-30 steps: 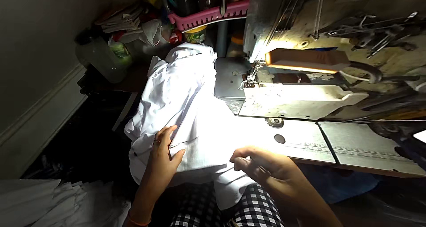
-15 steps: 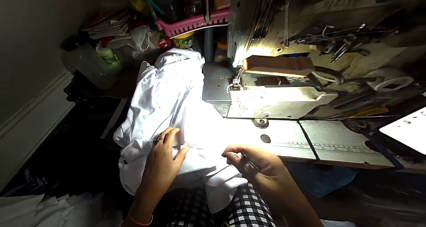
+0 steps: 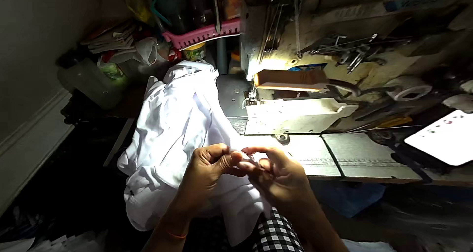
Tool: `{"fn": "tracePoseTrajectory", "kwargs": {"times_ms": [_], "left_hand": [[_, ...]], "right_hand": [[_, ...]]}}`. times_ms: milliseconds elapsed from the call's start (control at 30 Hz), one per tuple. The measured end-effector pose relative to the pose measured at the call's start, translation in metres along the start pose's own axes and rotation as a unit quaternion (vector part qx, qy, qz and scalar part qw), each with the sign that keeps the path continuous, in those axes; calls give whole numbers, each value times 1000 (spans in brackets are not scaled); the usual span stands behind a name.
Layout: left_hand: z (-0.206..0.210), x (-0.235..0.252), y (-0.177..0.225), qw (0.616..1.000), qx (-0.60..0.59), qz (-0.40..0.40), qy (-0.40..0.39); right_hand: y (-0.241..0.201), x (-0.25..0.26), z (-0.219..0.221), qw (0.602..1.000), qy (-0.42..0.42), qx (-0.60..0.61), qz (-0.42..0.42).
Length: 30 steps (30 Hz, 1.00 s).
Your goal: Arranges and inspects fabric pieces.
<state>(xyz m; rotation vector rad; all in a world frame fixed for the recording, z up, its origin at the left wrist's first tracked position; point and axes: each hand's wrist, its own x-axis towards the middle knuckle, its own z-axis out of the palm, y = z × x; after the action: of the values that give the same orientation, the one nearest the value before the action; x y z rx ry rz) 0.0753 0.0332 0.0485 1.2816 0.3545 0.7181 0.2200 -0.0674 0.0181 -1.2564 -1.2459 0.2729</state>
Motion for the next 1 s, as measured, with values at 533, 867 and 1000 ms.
{"fn": "tracePoseTrajectory", "kwargs": {"times_ms": [533,867,1000], "left_hand": [[-43,15,18,965,231,110,59],[-34,27,38,800,555,213,80],[-25,84,39,828,535,167,-2]], "right_hand": [[19,27,-21,929,68,318,178],[17,27,-14,995,82,-39,30],[30,28,-17,980,45,12,195]]}}
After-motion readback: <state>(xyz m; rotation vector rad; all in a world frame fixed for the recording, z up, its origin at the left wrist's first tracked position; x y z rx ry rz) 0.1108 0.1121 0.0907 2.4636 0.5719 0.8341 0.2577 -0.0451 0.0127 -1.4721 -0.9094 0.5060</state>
